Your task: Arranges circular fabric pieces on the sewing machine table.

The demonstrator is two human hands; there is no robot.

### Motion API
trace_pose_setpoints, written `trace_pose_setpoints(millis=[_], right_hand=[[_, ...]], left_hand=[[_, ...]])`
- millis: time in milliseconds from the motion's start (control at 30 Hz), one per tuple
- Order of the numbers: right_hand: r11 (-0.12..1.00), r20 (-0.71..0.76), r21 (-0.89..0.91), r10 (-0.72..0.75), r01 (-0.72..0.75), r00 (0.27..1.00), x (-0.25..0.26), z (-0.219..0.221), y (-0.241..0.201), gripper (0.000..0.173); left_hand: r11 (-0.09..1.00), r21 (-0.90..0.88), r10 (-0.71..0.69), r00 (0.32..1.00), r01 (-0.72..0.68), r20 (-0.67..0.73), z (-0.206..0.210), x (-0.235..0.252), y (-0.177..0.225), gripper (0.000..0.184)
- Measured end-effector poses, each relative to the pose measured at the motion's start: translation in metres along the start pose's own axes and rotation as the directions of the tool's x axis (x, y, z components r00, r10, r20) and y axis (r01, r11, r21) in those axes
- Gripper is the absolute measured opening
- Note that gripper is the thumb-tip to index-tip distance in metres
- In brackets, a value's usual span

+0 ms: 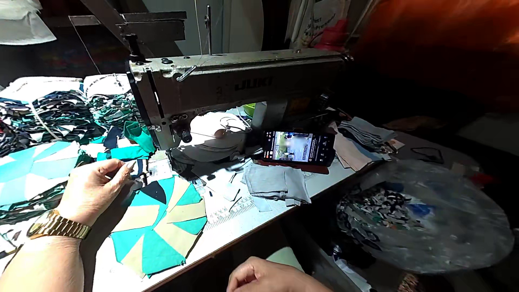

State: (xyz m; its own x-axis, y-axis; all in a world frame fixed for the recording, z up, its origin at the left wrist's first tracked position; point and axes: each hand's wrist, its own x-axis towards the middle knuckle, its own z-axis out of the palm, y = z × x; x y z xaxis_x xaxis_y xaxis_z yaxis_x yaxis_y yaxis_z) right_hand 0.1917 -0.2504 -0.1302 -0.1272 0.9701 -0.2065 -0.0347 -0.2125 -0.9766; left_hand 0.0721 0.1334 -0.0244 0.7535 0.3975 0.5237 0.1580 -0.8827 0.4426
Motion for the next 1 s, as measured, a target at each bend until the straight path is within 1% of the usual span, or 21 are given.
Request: trace_pose_setpoints(millis=[67, 100, 167, 233, 300, 367, 467, 533, 600, 833, 933, 1000], right_hand=[[0.973, -0.108, 0.135, 0.204, -0.189, 0.973, 0.006, 0.004, 0.019, 0.028], [0.951, -0.130, 0.179, 0.277, -0.253, 0.952, 0.011, 0.008, 0.024, 0.028], [0.914, -0.130, 0.183, 0.387, -0.361, 0.913, 0.020, 0.011, 0.026, 0.032], [0.857, -0.132, 0.169, 0.509, -0.486, 0.851, 0.031, 0.015, 0.019, 0.036], [0.808, -0.125, 0.130, 0.588, -0.575, 0.799, 0.042, 0.019, 0.012, 0.039], [0.806, -0.055, 0.086, 0.590, -0.585, 0.805, 0.052, 0.023, 0.011, 0.039], [0.815, -0.012, 0.131, 0.570, -0.564, 0.821, 0.063, 0.018, 0.042, 0.040], [0.848, -0.064, 0.180, 0.516, -0.499, 0.854, 0.063, 0.015, 0.049, 0.037], [0.862, -0.091, 0.201, 0.490, -0.466, 0.867, 0.063, 0.014, 0.049, 0.035], [0.848, -0.065, 0.171, 0.518, -0.502, 0.853, 0.061, 0.015, 0.046, 0.037], [0.851, -0.067, 0.146, 0.517, -0.504, 0.854, 0.060, 0.016, 0.046, 0.038], [0.859, -0.078, 0.118, 0.509, -0.499, 0.857, 0.059, 0.017, 0.042, 0.038]], left_hand=[[1.000, -0.016, -0.020, 0.999, 0.019, -0.039, 0.000, 0.000, -0.003, 0.041], [0.999, -0.017, -0.036, 0.997, 0.035, -0.066, 0.000, 0.000, -0.005, 0.044], [0.997, -0.012, -0.074, 0.991, 0.073, -0.112, -0.001, -0.001, -0.011, 0.049], [0.995, 0.019, -0.093, 0.985, 0.097, -0.146, -0.001, 0.000, -0.018, 0.055], [0.990, 0.041, -0.124, 0.977, 0.133, -0.171, 0.000, 0.000, -0.026, 0.058], [0.988, 0.050, -0.136, 0.975, 0.147, -0.174, -0.001, -0.001, -0.023, 0.059], [0.987, 0.064, -0.137, 0.978, 0.148, -0.156, -0.001, -0.001, -0.021, 0.056], [0.989, 0.062, -0.125, 0.982, 0.135, -0.144, 0.000, -0.001, -0.021, 0.054], [0.991, 0.049, -0.118, 0.984, 0.125, -0.135, 0.000, -0.001, -0.021, 0.054], [0.995, 0.026, -0.096, 0.990, 0.099, -0.098, 0.000, -0.001, -0.021, 0.051], [0.994, 0.003, -0.105, 0.992, 0.106, -0.072, -0.001, -0.001, -0.021, 0.049], [0.996, 0.000, -0.084, 0.995, 0.085, -0.055, -0.002, 0.000, -0.019, 0.048]])
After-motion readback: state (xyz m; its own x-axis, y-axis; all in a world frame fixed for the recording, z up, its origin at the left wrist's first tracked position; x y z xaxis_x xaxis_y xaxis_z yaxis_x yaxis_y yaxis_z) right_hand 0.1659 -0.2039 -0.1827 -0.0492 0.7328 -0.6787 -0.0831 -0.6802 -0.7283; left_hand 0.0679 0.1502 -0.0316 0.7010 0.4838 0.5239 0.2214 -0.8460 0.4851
